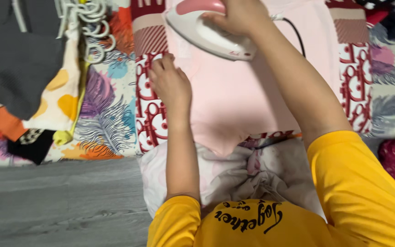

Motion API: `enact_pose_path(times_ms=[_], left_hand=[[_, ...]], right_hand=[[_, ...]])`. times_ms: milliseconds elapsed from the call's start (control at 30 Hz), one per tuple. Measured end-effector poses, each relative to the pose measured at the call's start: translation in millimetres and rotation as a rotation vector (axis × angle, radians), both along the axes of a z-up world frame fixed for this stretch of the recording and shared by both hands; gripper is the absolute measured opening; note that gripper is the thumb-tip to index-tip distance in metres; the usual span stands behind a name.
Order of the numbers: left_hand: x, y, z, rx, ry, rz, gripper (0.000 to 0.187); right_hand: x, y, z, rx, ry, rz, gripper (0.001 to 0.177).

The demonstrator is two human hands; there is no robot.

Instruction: The person irons a light pink short-sleeved shirt on a patterned cushion. They repeatedly smooth the fabric, move the iron across the front and back, and flip the shirt to iron both sides.

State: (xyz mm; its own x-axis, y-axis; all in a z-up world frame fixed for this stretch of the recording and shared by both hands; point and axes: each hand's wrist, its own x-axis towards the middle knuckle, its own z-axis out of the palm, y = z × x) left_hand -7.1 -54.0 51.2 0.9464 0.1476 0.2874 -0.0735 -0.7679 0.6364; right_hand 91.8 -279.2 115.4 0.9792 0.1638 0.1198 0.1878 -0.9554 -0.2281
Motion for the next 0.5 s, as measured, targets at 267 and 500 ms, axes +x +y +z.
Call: enact_pose_path(times_ms=[267, 500], left_hand=[[-6.3, -57.1, -24.1, -0.631, -0.232, -0.302, 0.038], [-12.4, -80.8, -30.5, 0.164, 0.012, -0.435, 0.070]], right_hand=[[-84.8, -22.7, 31.9, -0.001, 0.104, -0.126, 0.060], [-134.5, -107.6, 36.5, -0.080, 0.062, -0.458, 0.058]])
